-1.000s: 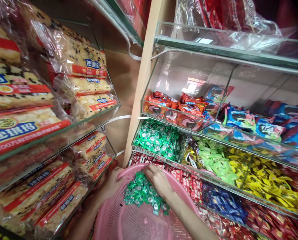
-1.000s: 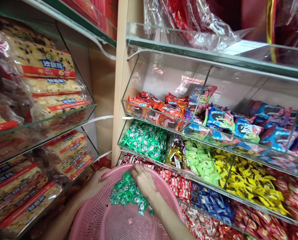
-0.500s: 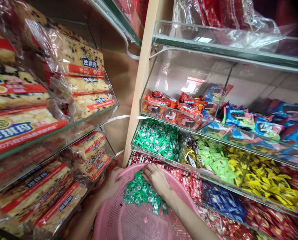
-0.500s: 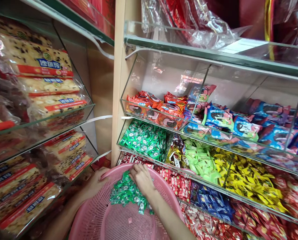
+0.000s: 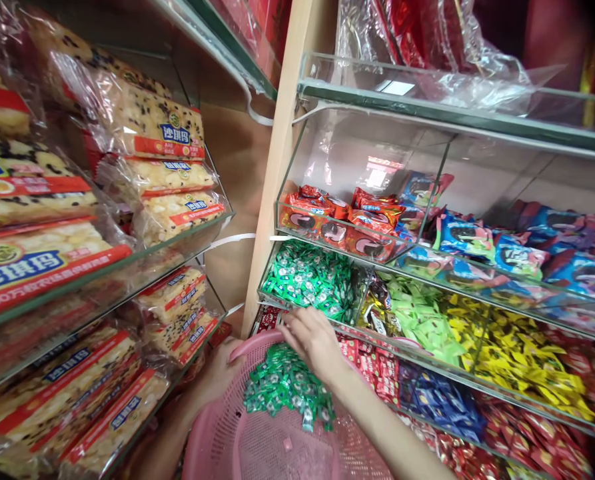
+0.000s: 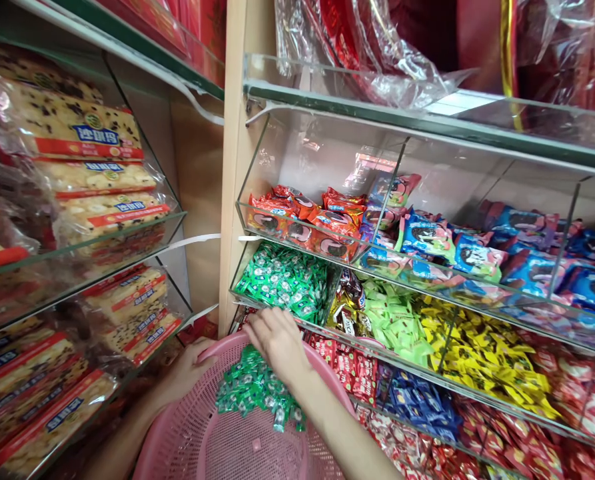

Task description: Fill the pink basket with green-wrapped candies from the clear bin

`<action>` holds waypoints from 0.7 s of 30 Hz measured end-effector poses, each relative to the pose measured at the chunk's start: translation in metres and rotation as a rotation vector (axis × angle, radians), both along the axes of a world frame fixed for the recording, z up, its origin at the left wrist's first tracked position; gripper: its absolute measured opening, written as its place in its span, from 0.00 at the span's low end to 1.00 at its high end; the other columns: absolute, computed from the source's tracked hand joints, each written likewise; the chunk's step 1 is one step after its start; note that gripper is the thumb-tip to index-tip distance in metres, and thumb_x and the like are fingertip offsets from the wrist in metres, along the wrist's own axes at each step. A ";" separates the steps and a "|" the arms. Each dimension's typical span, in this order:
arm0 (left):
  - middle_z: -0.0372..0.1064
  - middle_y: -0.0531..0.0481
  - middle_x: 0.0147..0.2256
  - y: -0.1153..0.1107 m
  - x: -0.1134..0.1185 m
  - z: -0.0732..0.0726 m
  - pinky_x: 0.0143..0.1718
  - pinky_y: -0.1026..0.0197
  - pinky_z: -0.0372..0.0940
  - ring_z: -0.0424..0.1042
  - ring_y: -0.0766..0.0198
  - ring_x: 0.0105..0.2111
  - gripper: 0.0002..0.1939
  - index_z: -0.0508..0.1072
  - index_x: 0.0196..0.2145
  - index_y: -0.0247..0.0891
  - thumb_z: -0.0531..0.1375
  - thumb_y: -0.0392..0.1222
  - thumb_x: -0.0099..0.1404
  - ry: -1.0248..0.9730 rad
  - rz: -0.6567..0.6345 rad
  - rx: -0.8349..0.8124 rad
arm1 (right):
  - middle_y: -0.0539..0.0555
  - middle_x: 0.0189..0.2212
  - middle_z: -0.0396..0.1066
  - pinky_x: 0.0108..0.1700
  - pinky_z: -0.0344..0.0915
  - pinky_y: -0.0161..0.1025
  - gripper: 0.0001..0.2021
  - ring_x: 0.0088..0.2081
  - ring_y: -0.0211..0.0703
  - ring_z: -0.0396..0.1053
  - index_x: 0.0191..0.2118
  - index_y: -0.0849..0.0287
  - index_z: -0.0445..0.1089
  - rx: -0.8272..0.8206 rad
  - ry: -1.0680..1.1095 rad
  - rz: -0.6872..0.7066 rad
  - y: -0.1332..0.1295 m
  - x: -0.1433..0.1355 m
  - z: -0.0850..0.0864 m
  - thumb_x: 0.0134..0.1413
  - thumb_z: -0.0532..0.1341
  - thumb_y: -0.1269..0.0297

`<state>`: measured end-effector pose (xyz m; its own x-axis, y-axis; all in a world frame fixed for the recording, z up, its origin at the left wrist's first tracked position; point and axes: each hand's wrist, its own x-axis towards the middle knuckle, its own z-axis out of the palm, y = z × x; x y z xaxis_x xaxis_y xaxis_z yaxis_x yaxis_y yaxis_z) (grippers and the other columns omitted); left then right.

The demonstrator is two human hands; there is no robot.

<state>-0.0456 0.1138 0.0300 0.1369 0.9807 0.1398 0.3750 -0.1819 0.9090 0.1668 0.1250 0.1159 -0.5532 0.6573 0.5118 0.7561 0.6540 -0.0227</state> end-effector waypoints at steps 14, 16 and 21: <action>0.72 0.48 0.32 0.001 -0.001 -0.002 0.40 0.58 0.63 0.70 0.57 0.36 0.12 0.76 0.34 0.34 0.55 0.37 0.55 0.020 -0.002 0.013 | 0.57 0.36 0.70 0.36 0.57 0.37 0.12 0.39 0.46 0.66 0.35 0.56 0.74 -0.289 -0.072 -0.513 0.067 0.027 0.033 0.48 0.63 0.55; 0.72 0.49 0.32 0.001 -0.001 -0.001 0.40 0.58 0.63 0.70 0.58 0.36 0.12 0.76 0.34 0.35 0.55 0.37 0.55 0.015 0.007 0.002 | 0.57 0.35 0.71 0.35 0.57 0.36 0.10 0.39 0.46 0.66 0.34 0.57 0.74 -0.310 -0.089 -0.531 0.069 0.025 0.033 0.48 0.63 0.56; 0.72 0.49 0.31 -0.002 0.002 0.005 0.39 0.59 0.64 0.70 0.58 0.35 0.12 0.76 0.33 0.35 0.55 0.36 0.54 0.009 0.019 -0.008 | 0.55 0.32 0.69 0.36 0.56 0.35 0.08 0.38 0.44 0.65 0.31 0.58 0.73 -0.304 -0.035 -0.501 0.070 0.025 0.036 0.50 0.62 0.59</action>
